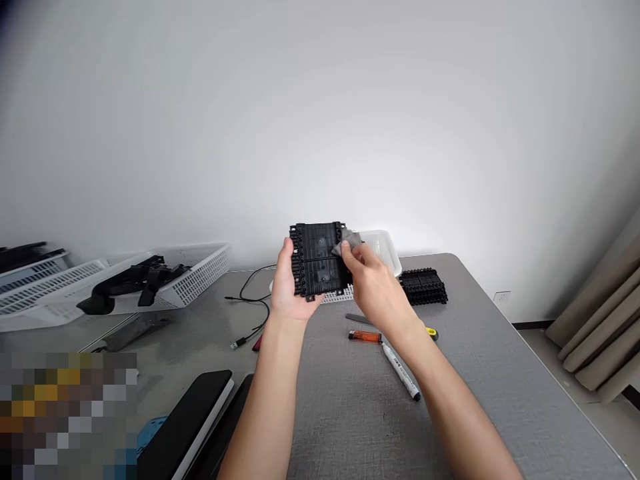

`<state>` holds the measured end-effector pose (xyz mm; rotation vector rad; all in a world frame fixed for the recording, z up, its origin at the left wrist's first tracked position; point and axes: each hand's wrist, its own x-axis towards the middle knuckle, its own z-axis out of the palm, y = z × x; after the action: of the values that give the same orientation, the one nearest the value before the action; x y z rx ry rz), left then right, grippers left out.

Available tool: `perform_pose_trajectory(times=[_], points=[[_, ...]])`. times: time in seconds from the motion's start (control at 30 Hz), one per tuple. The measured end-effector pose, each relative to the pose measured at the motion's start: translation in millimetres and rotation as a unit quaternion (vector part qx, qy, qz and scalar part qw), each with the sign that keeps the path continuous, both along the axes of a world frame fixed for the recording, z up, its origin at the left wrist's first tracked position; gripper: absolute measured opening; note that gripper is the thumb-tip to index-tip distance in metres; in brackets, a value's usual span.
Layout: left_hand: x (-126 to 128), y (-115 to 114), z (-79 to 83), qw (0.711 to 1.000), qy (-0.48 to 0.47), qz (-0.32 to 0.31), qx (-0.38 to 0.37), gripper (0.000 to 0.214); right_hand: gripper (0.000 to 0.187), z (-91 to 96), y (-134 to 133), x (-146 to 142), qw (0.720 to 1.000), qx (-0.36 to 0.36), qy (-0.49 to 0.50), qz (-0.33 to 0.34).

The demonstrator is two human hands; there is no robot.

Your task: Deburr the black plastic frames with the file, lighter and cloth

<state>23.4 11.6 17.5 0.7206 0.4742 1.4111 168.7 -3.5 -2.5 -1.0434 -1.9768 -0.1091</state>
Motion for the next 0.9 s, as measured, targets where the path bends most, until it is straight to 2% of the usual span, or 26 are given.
perform_pose_trajectory(times=[0.2, 0.33, 0.4, 0.5, 0.57, 0.7, 0.8, 0.9], points=[[-22.8, 12.7, -2.5, 0.993, -0.035, 0.109, -0.035, 0.042, 0.056, 0.4, -14.9, -1.3, 0.991, -0.062, -0.094, 0.077], [-28.7, 13.5, -3.7, 0.994, -0.025, 0.098, -0.037, 0.044, 0.05, 8.0, -20.6, 12.8, 0.984, -0.096, -0.091, 0.116], [-26.7, 11.8, -4.0, 0.997, -0.019, 0.075, -0.029, 0.045, 0.044, 11.5, -19.7, 18.3, 0.993, -0.069, -0.014, 0.096], [-20.2, 7.8, -5.0, 1.0, 0.0, 0.02, -0.016, 0.046, 0.042, 11.5, -13.7, 17.9, 0.993, 0.013, 0.115, 0.019], [-15.5, 4.6, -6.1, 0.999, 0.019, -0.019, -0.017, 0.047, 0.044, 7.8, -7.9, 12.9, 0.988, 0.051, 0.145, -0.007], [-9.0, -0.8, -6.1, 0.997, 0.048, -0.055, -0.017, 0.047, 0.047, -1.5, -0.5, -0.2, 0.993, 0.044, 0.106, -0.014], [-8.3, -0.9, -3.0, 0.998, 0.04, -0.041, -0.014, 0.048, 0.05, -5.0, -1.9, -8.9, 0.998, 0.017, 0.052, -0.026], [-12.2, 2.6, 0.0, 1.0, 0.017, 0.0, -0.013, 0.049, 0.055, -5.2, -8.2, -13.1, 1.0, -0.01, -0.023, -0.017]])
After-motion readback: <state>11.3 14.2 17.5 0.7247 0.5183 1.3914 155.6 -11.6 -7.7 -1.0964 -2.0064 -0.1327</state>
